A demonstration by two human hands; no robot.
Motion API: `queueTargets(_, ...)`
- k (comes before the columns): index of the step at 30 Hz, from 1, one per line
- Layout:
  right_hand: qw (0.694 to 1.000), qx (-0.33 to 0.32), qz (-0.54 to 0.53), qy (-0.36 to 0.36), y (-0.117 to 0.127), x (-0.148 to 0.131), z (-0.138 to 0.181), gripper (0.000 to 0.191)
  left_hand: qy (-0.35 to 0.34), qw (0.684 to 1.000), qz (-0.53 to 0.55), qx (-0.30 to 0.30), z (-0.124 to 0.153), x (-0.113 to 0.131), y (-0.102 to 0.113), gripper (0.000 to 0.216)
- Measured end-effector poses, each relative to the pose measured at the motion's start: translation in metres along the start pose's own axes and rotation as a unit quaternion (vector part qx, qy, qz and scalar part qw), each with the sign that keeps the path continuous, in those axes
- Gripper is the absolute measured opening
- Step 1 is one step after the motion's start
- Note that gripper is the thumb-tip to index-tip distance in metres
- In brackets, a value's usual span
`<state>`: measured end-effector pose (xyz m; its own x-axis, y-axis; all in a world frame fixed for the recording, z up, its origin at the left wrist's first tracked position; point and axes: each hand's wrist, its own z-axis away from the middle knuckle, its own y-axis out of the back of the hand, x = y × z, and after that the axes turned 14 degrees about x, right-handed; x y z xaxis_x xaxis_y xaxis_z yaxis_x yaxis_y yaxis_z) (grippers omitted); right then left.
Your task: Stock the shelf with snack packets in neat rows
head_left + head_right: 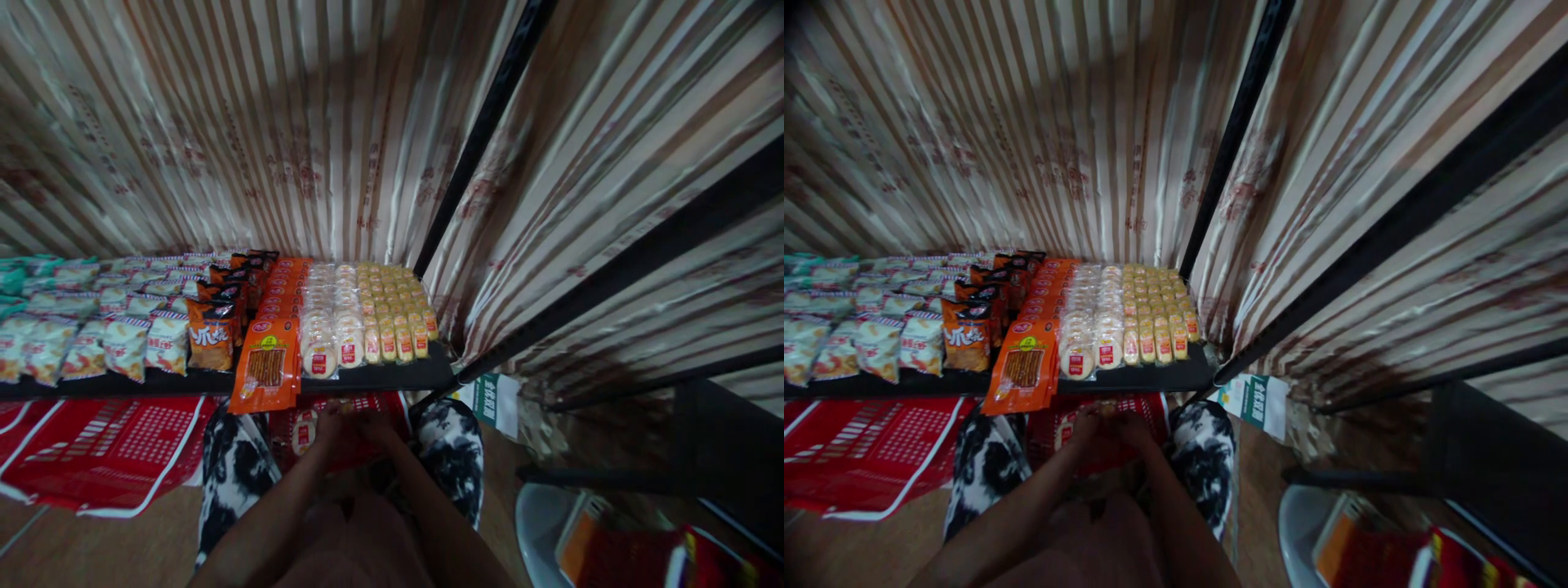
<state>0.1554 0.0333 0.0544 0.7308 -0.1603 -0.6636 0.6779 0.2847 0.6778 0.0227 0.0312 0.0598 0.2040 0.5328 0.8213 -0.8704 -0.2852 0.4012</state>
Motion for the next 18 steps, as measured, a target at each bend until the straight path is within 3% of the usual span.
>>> queueTargets(11, 0.999, 0.038, 0.024, 0.010, 0.015, -0.005, 0.017, 0.018, 0.043, 0.994, 0.085, 0.051, 0.021, 0.018, 0.005, 0.024)
queueTargets(18, 0.995, 0.063, 0.070, 0.011, 0.021, -0.010, 0.028, 0.018, 0.049, 0.991, 0.115, 0.053, 0.034, 0.030, 0.007, 0.022)
